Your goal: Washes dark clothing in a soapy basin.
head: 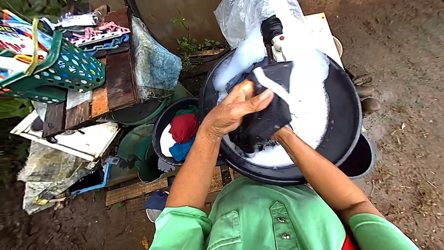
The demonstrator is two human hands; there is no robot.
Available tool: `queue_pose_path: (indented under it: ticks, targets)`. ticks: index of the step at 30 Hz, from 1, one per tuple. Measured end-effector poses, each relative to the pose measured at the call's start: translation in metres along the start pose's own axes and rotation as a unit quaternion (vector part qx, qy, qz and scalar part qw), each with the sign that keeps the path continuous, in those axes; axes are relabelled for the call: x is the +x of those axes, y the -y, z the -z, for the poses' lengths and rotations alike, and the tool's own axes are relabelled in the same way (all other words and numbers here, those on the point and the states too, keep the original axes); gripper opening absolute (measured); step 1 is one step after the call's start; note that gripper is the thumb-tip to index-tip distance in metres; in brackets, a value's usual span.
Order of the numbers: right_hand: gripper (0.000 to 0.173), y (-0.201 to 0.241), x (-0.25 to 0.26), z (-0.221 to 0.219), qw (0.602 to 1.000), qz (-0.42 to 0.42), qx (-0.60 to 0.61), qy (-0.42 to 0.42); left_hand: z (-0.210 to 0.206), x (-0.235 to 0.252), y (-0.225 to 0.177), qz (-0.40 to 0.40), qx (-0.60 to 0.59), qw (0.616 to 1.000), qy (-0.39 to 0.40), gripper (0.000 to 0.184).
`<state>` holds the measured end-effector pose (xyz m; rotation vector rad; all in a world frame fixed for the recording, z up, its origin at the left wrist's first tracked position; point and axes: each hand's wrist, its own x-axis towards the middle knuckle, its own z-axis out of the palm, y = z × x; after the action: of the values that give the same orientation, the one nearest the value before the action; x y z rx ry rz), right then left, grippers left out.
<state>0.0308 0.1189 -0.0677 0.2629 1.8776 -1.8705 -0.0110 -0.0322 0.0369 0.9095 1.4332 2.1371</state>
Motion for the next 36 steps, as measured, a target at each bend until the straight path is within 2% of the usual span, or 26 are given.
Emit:
queue_pose_path:
  ticks: [2,3,5,7,10,13,16,18,20,23,25,27,29,31,32,34,36]
  targets:
    - [0.024,-0.004,-0.005,-0.002,0.986,0.037,0.164,0.02,0.016,-0.013,0.006,0.076,0.054,0.992,-0.083,0.013]
    - [0.023,-0.003,-0.009,-0.001,0.981,0.049,0.185,0.023,0.025,-0.019,0.009,0.118,0.083,0.981,-0.132,0.012]
    - [0.015,0.006,-0.015,0.007,0.992,0.078,0.102,0.0,0.047,-0.03,0.017,0.184,0.13,0.948,-0.224,0.009]
    - [0.015,0.012,-0.018,0.027,0.99,0.129,0.031,-0.038,0.065,-0.044,0.023,0.23,0.16,0.914,-0.292,0.012]
    - [0.025,0.023,-0.033,0.076,0.965,0.225,0.039,-0.128,0.082,-0.061,0.033,0.255,0.167,0.877,-0.371,0.017]
    - [0.031,0.032,-0.042,0.114,0.929,0.297,0.068,-0.212,0.082,-0.066,0.045,0.245,0.131,0.866,-0.415,0.016]
    - [0.02,0.027,-0.049,0.125,0.922,0.252,-0.052,-0.29,0.069,-0.06,0.061,0.246,0.112,0.866,-0.421,0.015]
    - [0.014,0.022,-0.051,0.116,0.924,0.199,-0.132,-0.299,0.051,-0.056,0.068,0.262,0.097,0.868,-0.412,0.012]
    - [0.019,0.014,-0.049,0.097,0.934,0.18,-0.179,-0.25,0.03,-0.051,0.072,0.288,0.059,0.883,-0.365,0.022]
    - [0.041,-0.002,-0.031,0.059,0.959,0.138,-0.212,-0.128,-0.007,-0.037,0.082,0.322,-0.001,0.913,-0.252,0.028]
    - [0.034,-0.011,-0.017,0.041,0.949,0.152,-0.252,-0.113,-0.018,-0.032,0.088,0.328,0.022,0.921,-0.208,0.028]
    - [0.015,-0.008,-0.014,0.035,0.938,0.17,-0.271,-0.131,-0.01,-0.03,0.091,0.327,0.097,0.917,-0.208,0.024]
    - [0.014,0.003,-0.018,0.029,0.924,0.22,-0.281,-0.139,0.006,-0.032,0.099,0.332,0.208,0.897,-0.206,0.026]
    - [0.016,0.019,-0.023,0.02,0.9,0.304,-0.288,-0.123,0.019,-0.03,0.108,0.341,0.342,0.851,-0.208,0.044]
    - [0.017,0.03,-0.025,0.015,0.882,0.355,-0.288,-0.117,0.024,-0.024,0.11,0.344,0.392,0.826,-0.216,0.047]
    - [0.017,0.055,-0.03,0.004,0.851,0.439,-0.268,-0.107,0.029,-0.02,0.108,0.348,0.447,0.791,-0.232,0.045]
    - [0.014,0.08,-0.039,0.001,0.833,0.498,-0.22,-0.097,0.039,-0.022,0.103,0.361,0.465,0.773,-0.238,0.043]
